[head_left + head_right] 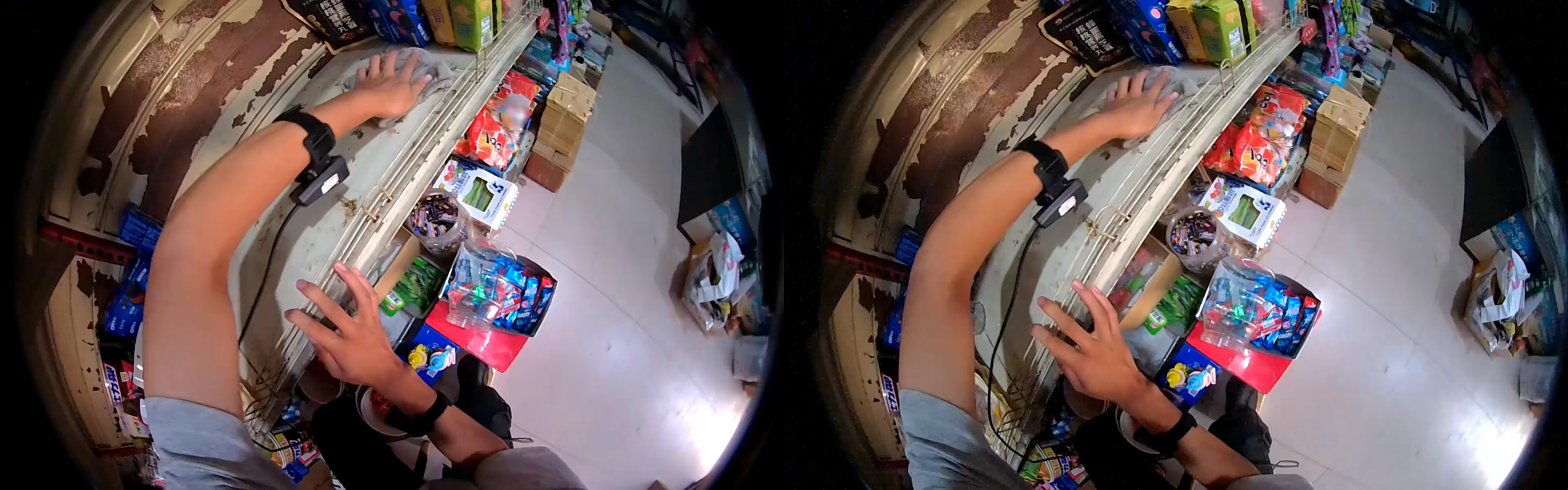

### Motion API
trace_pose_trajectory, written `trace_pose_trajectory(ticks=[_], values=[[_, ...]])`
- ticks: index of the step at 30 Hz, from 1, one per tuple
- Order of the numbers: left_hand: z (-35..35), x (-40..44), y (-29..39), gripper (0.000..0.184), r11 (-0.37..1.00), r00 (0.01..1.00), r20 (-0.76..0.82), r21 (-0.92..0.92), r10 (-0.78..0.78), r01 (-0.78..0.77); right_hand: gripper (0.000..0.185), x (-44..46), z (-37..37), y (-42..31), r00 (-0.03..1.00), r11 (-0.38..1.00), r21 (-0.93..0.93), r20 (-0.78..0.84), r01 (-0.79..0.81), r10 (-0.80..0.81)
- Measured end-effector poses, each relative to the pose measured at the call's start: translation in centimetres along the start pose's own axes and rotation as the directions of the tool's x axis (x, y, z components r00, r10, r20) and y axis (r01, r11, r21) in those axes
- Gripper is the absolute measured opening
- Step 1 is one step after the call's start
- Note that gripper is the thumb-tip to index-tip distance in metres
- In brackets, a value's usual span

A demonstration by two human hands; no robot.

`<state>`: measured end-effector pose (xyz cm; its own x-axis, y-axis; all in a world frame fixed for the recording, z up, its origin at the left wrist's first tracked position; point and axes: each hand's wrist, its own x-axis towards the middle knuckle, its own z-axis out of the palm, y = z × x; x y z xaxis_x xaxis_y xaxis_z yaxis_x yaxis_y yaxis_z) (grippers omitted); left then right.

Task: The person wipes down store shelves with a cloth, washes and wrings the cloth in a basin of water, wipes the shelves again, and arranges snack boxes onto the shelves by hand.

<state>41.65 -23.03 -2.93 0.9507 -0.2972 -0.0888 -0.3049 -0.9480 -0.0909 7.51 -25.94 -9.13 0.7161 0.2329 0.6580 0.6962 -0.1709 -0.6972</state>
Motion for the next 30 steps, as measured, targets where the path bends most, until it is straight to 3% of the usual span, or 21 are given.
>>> trace_pose_trajectory(ticks=[5, 8, 11, 17, 20, 22, 25, 26, 27, 30], values=[[0.8, -3.4, 0.9, 0.082, 0.997, 1.0, 0.017, -0.073, 0.016, -0.015, 0.047, 0.1, -0.2, -0.2, 1.0, 1.0, -0.016, -0.015, 0.018, -0.018], [-0.6, -7.0, 1.8, 0.083, 0.948, 0.947, 0.131, -0.172, 0.292, -0.269, 0.047, 0.0, 0.0, -0.4, 1.0, 1.0, -0.017, -0.006, 0.008, -0.008], [-0.4, -7.4, 0.7, 0.079, 0.914, 0.91, 0.131, -0.16, 0.394, -0.373, 0.047, -0.1, 0.0, -0.5, 1.0, 1.0, -0.022, 0.001, 0.005, -0.005], [0.9, -5.7, -1.6, 0.066, 0.913, 0.93, 0.027, -0.201, 0.368, -0.355, 0.05, 0.3, -0.6, -0.4, 0.999, 1.0, -0.006, 0.053, -0.008, 0.008], [0.9, -3.7, -5.3, 0.065, 0.985, 0.988, 0.057, -0.1, 0.146, -0.14, 0.053, 0.1, -0.3, 0.0, 0.998, 0.999, -0.039, 0.062, 0.006, -0.003], [0.3, -3.2, -7.5, 0.077, 0.993, 0.995, 0.095, -0.116, -0.004, 0.015, 0.053, 0.1, -0.5, 0.2, 0.998, 1.0, -0.029, 0.066, 0.002, -0.001], [3.2, 0.3, -15.4, 0.078, 0.979, 0.993, 0.122, -0.202, -0.009, 0.034, 0.054, 0.0, -0.4, 0.3, 0.998, 1.0, -0.005, 0.062, -0.005, 0.005], [3.0, -0.2, -16.5, 0.078, 0.973, 0.99, 0.096, -0.199, -0.102, 0.119, 0.054, 0.0, -0.3, 0.4, 0.998, 1.0, 0.008, 0.054, -0.01, 0.009], [2.8, -0.3, -16.7, 0.077, 0.959, 0.979, 0.068, -0.198, -0.194, 0.204, 0.054, 0.0, -0.3, 0.6, 0.999, 1.0, 0.009, 0.048, -0.01, 0.01], [2.5, -0.4, -16.2, 0.077, 0.958, 0.979, 0.054, -0.204, -0.197, 0.204, 0.053, -0.2, 0.0, 0.3, 1.0, 1.0, 0.026, 0.026, -0.013, 0.012]])
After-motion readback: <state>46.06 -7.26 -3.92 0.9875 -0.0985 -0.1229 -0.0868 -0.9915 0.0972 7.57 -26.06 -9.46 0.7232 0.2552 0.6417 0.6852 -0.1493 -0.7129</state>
